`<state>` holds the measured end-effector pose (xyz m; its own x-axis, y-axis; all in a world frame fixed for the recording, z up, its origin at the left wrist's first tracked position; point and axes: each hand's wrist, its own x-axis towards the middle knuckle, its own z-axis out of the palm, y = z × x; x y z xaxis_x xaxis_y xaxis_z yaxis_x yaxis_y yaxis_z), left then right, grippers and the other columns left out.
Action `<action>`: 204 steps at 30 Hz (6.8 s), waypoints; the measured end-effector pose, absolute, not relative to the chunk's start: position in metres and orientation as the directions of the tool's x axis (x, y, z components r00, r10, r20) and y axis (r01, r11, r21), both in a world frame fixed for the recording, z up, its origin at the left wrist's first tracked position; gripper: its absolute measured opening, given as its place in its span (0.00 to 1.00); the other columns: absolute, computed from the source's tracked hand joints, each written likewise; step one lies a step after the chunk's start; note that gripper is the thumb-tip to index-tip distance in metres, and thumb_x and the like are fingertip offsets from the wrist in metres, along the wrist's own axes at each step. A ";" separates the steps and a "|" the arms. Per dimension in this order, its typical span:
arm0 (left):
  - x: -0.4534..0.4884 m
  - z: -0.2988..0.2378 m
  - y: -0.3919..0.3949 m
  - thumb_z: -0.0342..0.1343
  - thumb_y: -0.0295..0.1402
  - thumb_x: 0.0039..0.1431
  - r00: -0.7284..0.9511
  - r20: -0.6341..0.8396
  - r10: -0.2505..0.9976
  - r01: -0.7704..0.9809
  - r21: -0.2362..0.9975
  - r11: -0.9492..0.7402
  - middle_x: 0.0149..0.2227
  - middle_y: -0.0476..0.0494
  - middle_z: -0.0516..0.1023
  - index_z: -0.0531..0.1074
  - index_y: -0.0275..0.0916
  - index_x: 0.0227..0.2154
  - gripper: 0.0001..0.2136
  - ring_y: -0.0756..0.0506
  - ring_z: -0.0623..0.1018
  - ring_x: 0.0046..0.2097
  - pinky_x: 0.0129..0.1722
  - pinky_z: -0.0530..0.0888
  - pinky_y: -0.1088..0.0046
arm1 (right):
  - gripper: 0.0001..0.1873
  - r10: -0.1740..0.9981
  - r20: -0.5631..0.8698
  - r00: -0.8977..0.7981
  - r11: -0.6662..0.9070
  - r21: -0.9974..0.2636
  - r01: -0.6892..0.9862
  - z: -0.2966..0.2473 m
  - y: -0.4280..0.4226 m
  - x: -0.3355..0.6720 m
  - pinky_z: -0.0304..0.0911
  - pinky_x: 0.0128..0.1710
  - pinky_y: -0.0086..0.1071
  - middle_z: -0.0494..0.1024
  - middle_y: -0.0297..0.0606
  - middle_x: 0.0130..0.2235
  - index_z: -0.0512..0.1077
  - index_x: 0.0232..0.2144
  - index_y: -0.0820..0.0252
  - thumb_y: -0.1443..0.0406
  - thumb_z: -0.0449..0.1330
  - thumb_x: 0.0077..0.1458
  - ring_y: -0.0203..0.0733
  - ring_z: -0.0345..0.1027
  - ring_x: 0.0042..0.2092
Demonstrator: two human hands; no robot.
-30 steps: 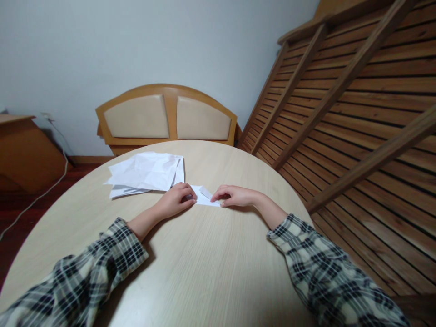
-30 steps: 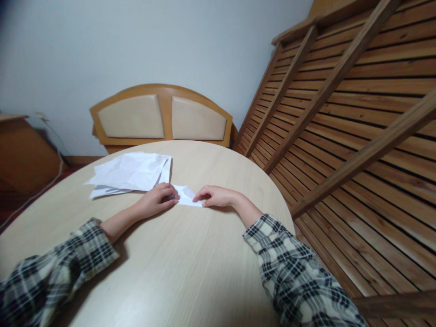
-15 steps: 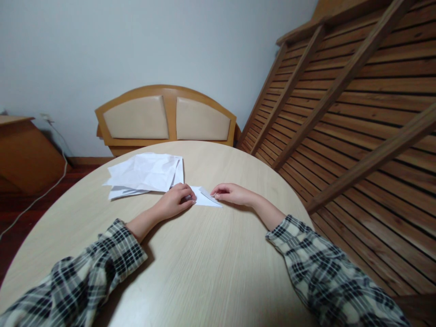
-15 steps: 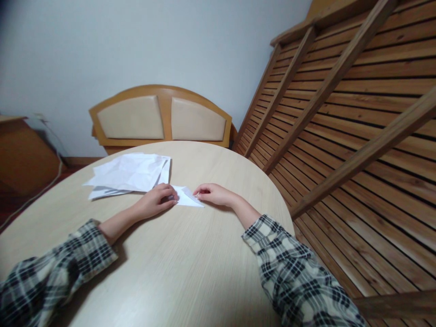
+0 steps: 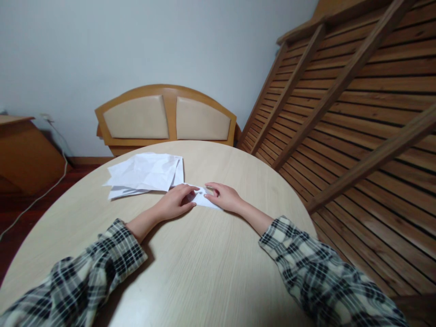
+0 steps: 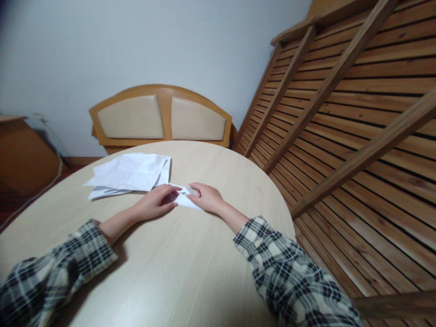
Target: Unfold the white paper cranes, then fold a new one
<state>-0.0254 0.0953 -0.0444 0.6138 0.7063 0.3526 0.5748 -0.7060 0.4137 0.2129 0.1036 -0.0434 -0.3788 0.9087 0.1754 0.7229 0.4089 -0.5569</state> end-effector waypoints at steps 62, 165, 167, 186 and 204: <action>-0.030 -0.036 0.088 0.52 0.35 0.59 0.687 0.437 0.581 0.577 0.160 -0.801 0.38 0.41 0.77 0.80 0.39 0.40 0.13 0.41 0.72 0.41 0.43 0.70 0.60 | 0.13 0.890 0.272 -0.366 0.456 -0.552 0.698 -0.053 0.111 0.228 0.56 0.37 0.29 0.69 0.36 0.34 0.77 0.32 0.61 0.78 0.55 0.52 0.36 0.63 0.35; 0.003 -0.036 0.094 0.46 0.45 0.64 0.119 0.329 0.937 0.668 0.672 -0.321 0.35 0.39 0.83 0.78 0.38 0.35 0.19 0.40 0.79 0.36 0.34 0.67 0.67 | 0.16 0.896 0.390 -0.211 0.348 -0.322 0.880 -0.034 0.089 0.196 0.52 0.37 0.33 0.79 0.36 0.27 0.75 0.27 0.57 0.61 0.52 0.64 0.39 0.67 0.29; 0.004 -0.038 0.097 0.47 0.45 0.64 0.108 0.341 0.934 0.650 0.687 -0.326 0.33 0.39 0.82 0.78 0.38 0.34 0.19 0.40 0.78 0.35 0.35 0.68 0.67 | 0.16 0.897 0.387 -0.212 0.348 -0.323 0.880 -0.033 0.088 0.195 0.52 0.38 0.33 0.80 0.37 0.28 0.75 0.28 0.57 0.62 0.52 0.64 0.39 0.68 0.30; 0.022 -0.033 0.102 0.46 0.48 0.62 -0.015 0.417 0.909 0.524 0.778 -0.348 0.21 0.48 0.72 0.72 0.38 0.23 0.21 0.47 0.71 0.26 0.27 0.61 0.71 | 0.15 0.888 0.395 -0.237 0.345 -0.230 0.910 -0.031 0.085 0.188 0.56 0.42 0.34 0.80 0.38 0.29 0.77 0.30 0.58 0.62 0.53 0.64 0.41 0.71 0.34; 0.009 -0.044 0.111 0.38 0.45 0.67 0.009 0.265 0.964 0.123 0.956 -0.265 0.46 0.35 0.81 0.71 0.34 0.52 0.25 0.40 0.79 0.48 0.48 0.74 0.62 | 0.15 0.916 0.353 -0.191 0.330 -0.393 0.858 -0.034 0.089 0.194 0.51 0.35 0.31 0.78 0.36 0.29 0.75 0.28 0.58 0.63 0.53 0.64 0.38 0.66 0.31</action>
